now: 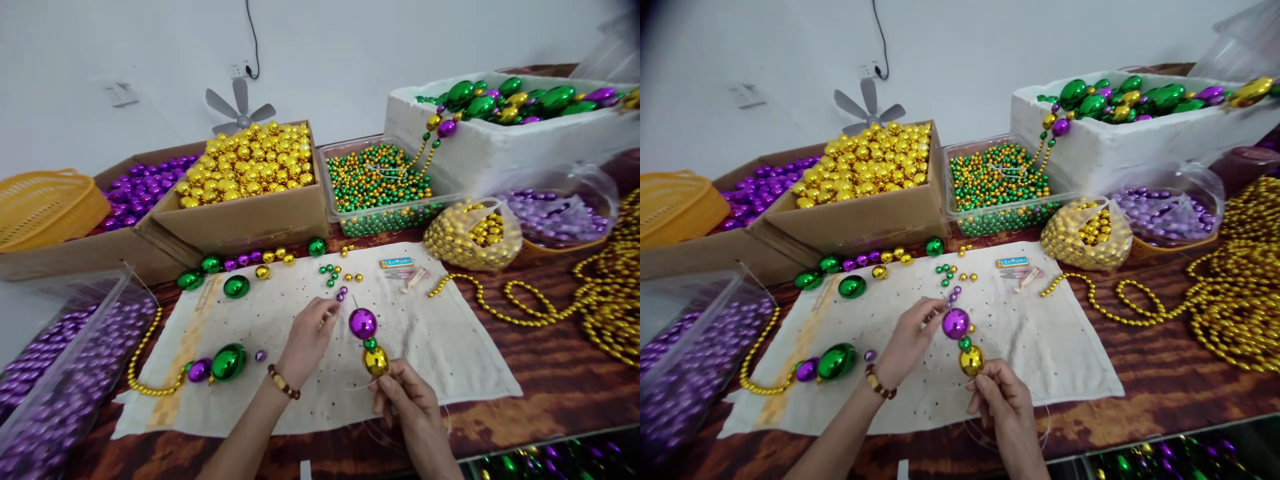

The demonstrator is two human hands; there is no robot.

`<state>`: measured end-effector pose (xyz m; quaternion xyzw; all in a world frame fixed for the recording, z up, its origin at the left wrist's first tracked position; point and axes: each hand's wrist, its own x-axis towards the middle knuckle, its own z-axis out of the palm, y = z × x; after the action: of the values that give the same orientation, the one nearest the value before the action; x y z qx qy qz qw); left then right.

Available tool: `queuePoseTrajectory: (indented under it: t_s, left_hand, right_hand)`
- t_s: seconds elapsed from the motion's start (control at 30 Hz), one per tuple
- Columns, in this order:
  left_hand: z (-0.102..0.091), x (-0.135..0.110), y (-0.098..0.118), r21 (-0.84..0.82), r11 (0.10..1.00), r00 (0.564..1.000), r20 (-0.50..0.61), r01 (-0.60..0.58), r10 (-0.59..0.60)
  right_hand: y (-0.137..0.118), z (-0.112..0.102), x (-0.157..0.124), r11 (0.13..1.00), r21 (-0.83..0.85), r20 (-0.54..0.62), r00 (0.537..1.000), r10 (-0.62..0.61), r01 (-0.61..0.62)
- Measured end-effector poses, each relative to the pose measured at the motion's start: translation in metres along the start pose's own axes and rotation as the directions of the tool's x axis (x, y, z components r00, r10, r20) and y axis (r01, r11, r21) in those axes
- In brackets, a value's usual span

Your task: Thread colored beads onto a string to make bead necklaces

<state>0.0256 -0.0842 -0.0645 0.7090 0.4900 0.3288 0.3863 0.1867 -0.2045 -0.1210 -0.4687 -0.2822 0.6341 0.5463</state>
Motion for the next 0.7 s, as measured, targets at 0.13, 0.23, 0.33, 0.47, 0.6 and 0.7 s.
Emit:
queuePoseTrajectory:
  t_s: [0.13,0.23,0.33,0.47,0.6,0.7]
  left_hand:
    - [0.028,-0.002,0.002,0.217,0.959,0.960,0.251,-0.183,0.126]
    - [0.044,-0.002,0.000,0.297,0.928,0.951,0.274,-0.225,0.143]
    - [0.049,0.001,-0.007,0.233,0.949,0.962,0.219,-0.213,0.162]
    - [0.036,0.006,-0.006,-0.150,0.988,0.999,0.041,0.029,-0.023]
    - [0.009,0.007,0.008,-0.758,0.614,0.958,0.051,0.221,-0.281]
    - [-0.008,0.005,0.016,-0.900,0.388,0.949,0.080,0.200,-0.304]
  right_hand:
    - [-0.001,-0.012,0.000,0.999,-0.003,-0.070,0.997,-0.037,0.036]
    - [0.001,-0.014,0.001,0.999,0.003,-0.079,0.996,-0.041,0.042]
    - [0.001,-0.013,0.001,0.999,-0.017,-0.070,0.996,-0.048,0.047]
    - [0.000,-0.010,0.000,0.997,-0.064,-0.054,0.998,-0.041,0.038]
    - [0.000,-0.002,-0.003,0.995,-0.095,-0.041,0.999,-0.006,0.002]
    - [-0.001,0.004,-0.006,0.989,-0.147,-0.031,0.999,0.015,-0.020]
